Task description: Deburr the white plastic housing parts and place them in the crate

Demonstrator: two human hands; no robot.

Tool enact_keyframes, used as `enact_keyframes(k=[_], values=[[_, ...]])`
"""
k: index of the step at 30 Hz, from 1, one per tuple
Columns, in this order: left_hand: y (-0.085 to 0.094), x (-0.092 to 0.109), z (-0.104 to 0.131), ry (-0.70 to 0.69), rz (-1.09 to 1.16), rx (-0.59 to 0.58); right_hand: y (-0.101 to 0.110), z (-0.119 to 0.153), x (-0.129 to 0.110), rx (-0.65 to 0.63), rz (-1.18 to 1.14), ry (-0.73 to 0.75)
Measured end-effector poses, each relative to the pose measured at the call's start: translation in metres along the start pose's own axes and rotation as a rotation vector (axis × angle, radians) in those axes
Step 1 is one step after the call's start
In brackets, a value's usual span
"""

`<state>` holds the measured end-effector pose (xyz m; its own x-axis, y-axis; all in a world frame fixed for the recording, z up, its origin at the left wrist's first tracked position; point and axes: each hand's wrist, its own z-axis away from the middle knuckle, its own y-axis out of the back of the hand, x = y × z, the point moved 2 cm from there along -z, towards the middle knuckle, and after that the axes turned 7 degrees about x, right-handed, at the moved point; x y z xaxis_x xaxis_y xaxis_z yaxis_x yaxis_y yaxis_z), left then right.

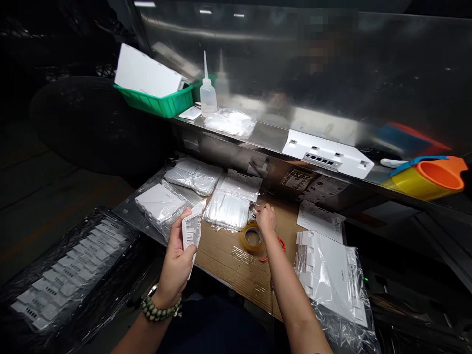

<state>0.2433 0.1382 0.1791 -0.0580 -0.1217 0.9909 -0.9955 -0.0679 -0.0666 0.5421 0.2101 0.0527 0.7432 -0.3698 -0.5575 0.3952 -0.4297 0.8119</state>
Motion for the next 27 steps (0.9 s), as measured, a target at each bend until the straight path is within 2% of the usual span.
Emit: enact_keyframes(k=[3,5,7,10,13,15,18,22,27], values=[[-0.001,0.004,-0.002,-0.101,-0.101,0.004,0.022,0.006,-0.022,0.065,-0.104,-0.003],[-0.002,0.006,-0.003,-0.175,-0.163,0.001,0.043,0.021,-0.05,0.111,-0.195,0.027],[-0.003,0.008,-0.003,-0.237,-0.206,0.004,0.069,0.048,-0.089,0.161,-0.326,0.101],[-0.006,0.009,-0.002,-0.29,-0.233,0.013,0.104,0.094,-0.148,0.311,-0.719,0.281],[-0.01,0.011,0.001,-0.319,-0.233,0.021,0.118,0.123,-0.185,0.331,-0.801,0.417],[-0.011,0.012,0.003,-0.327,-0.226,0.018,0.118,0.128,-0.192,0.353,-0.805,0.438],[-0.01,0.012,0.007,-0.311,-0.201,0.01,0.116,0.129,-0.19,0.385,-0.797,0.415],[-0.01,0.012,0.009,-0.277,-0.152,0.012,0.116,0.132,-0.19,0.364,-0.795,0.464],[-0.01,0.012,0.011,-0.241,-0.136,0.006,0.118,0.137,-0.193,0.413,-0.802,0.419]])
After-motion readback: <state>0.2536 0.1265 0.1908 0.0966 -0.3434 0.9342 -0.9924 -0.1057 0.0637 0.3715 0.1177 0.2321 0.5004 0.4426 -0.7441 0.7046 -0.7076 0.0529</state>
